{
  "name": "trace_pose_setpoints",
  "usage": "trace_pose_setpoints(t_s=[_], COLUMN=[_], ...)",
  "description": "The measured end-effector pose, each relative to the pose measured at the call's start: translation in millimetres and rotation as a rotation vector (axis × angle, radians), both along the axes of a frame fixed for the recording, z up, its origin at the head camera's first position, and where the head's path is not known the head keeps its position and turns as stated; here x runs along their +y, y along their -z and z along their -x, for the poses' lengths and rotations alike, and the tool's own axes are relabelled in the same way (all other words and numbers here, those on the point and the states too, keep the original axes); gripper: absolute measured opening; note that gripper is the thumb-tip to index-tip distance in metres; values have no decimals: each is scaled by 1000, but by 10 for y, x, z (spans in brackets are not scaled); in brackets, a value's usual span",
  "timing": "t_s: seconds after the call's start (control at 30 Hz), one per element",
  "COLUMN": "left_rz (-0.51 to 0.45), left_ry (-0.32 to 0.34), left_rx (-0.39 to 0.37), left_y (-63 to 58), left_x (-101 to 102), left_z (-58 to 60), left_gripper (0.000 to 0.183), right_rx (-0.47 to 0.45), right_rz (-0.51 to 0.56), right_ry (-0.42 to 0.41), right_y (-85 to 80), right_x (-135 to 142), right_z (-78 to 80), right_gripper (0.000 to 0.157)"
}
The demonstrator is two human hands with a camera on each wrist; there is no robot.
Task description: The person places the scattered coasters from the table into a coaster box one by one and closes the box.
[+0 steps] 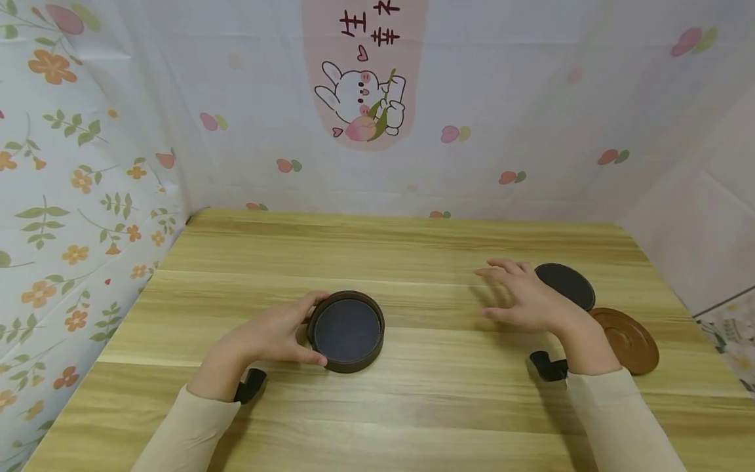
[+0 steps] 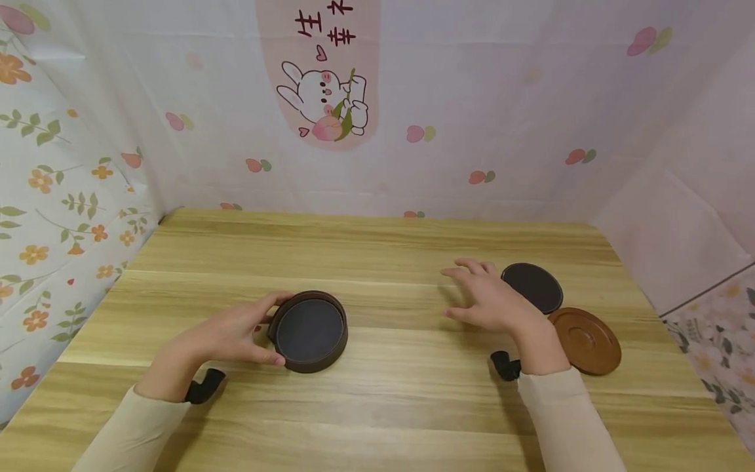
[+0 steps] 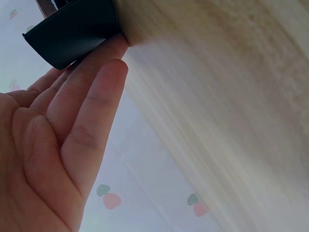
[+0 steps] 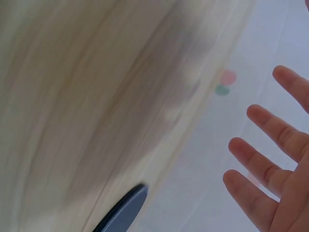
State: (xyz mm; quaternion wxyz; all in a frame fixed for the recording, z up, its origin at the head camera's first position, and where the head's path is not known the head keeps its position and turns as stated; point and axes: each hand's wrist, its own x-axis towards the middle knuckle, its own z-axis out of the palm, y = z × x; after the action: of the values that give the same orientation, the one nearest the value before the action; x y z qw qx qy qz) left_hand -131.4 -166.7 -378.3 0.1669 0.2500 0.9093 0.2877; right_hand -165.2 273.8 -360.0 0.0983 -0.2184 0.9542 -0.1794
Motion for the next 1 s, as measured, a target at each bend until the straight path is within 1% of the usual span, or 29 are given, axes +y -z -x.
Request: trace_pose_setpoints(t_s=[0.2, 0.3, 0.53, 0.83, 1.0], left_rz=[4, 13, 32, 23, 16], left_ry=[1, 1, 3, 3, 1], left_rx=[4, 10, 31, 27, 23], left_y=[-19, -20, -21, -8, 2], left_x=[-1, -2, 8, 4, -4], left_z=[-2, -1, -5, 0, 5], left_gripper=[105, 105, 105, 105, 105], right_rx=[7, 9, 23, -18, -31], right_rz=[-10, -1, 68, 35, -22], right_ry=[42, 49, 54, 108, 154], right_y=[-6, -9, 16, 111, 140], right_x=[227, 330, 635, 939, 1045], right_z=[41, 70, 174, 239, 242], right_gripper=[74, 75, 71, 73, 74])
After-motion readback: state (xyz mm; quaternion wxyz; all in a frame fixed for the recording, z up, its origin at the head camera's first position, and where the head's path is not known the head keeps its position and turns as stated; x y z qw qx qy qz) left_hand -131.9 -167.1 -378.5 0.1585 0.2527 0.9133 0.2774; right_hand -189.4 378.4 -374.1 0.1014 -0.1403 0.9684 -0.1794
